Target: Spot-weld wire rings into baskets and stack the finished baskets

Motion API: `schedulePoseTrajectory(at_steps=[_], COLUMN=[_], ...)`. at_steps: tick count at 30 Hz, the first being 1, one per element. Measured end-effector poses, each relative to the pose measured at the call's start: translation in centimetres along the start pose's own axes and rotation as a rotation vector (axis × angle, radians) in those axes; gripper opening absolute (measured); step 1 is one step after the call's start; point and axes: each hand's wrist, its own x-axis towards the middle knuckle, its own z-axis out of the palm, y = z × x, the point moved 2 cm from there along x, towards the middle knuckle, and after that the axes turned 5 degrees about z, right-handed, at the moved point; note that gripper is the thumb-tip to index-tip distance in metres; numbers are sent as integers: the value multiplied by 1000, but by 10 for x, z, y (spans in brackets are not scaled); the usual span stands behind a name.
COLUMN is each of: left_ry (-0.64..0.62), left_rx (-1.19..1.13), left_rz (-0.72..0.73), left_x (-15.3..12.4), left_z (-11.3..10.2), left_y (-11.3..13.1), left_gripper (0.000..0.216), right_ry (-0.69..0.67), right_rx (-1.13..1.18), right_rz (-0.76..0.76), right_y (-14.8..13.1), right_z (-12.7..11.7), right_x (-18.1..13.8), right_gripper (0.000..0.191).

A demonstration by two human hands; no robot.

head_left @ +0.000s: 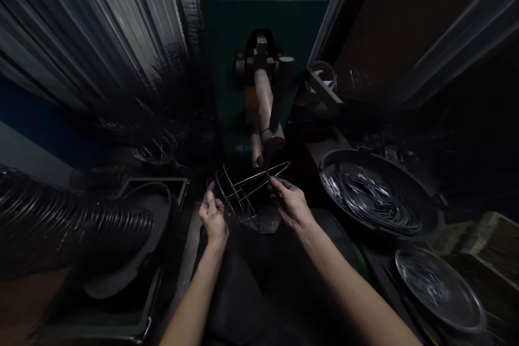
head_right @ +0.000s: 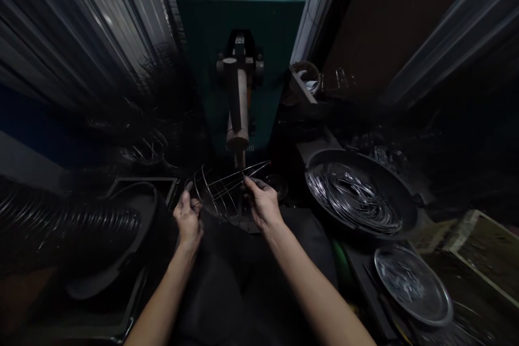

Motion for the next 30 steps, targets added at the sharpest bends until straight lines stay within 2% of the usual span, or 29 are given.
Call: schedulePoseTrajectory(at_steps=[8,16,20,25,30], left_ry=[5,-17,-45,-9,39], left_rx=[-35,-25,-61,-116,-140], left_rz=[-10,-27,-35,-33,-38], left_x=[6,7,6,8,17], left_z=[3,7,8,9,12], left_y=[-1,15,19,17,18], left_gripper=[51,44,44,42,39], right_ry=[35,23,4,58,68], right_rx=[-17,24,47,16,-17], right_rz=[7,46,55,63,53], right_y=[-1,-5,-2,0,-4], right_z=[5,8,-3,-25,-29], right_x=[4,5,2,-4,-8], right_gripper=[22,11,13,20,20])
